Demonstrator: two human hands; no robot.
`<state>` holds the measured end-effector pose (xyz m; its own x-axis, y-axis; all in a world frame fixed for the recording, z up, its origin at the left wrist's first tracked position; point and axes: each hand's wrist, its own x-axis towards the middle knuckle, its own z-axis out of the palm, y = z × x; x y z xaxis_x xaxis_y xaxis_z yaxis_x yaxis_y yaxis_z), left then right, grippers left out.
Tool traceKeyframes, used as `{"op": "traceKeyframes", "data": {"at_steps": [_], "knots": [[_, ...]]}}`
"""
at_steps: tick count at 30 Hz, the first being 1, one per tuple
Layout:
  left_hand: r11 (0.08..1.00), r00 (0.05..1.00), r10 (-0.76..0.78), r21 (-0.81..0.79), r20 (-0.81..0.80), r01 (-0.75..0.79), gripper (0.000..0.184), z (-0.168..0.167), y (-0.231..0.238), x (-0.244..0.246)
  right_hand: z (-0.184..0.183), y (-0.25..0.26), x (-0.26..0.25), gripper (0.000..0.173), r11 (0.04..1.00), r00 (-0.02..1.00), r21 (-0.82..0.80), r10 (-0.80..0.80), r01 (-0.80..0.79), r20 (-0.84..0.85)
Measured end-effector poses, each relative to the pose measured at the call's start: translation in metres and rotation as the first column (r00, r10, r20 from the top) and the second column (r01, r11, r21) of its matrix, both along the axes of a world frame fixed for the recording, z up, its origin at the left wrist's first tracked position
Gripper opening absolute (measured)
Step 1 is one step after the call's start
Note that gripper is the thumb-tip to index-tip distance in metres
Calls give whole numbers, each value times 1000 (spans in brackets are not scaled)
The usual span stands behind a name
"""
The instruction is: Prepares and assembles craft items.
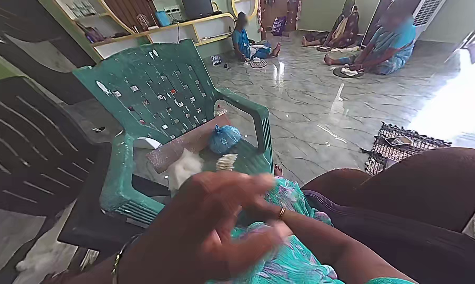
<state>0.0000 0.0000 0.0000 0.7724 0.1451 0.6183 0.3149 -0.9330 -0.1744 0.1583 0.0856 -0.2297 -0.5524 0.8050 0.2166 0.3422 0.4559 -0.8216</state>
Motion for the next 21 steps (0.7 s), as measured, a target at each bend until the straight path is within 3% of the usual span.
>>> {"op": "traceKeyframes", "data": {"at_steps": [3, 5, 7, 14, 16, 18, 21], "knots": [[973, 973, 227, 46, -47, -225, 31, -58, 44, -44, -14, 8, -3, 27, 997, 997, 68, -15, 20, -82], [942, 941, 335, -5, -44, -335, 26, -98, 56, -71, -18, 12, -3, 27, 997, 996, 75, 8, -2, -85], [896, 901, 433, -93, -31, -434, 37, -132, 60, -89, -18, 16, -7, 28, 997, 998, 68, 37, -34, -41], [723, 804, 594, -431, -10, -539, 45, -207, 55, -104, -15, 16, -35, 27, 977, 987, 162, 121, -137, 106], [624, 789, 611, -569, -71, -535, 42, -216, 54, -105, -14, 20, -43, 25, 947, 985, 289, 105, -141, 135], [453, 768, 620, -724, -163, -519, 38, -214, 55, -104, -18, 31, -50, 22, 889, 988, 440, 70, -125, 139], [188, 760, 581, -861, -291, -473, 41, -209, 64, -108, -18, 48, -62, 18, 858, 988, 502, 31, -105, 153]]}}
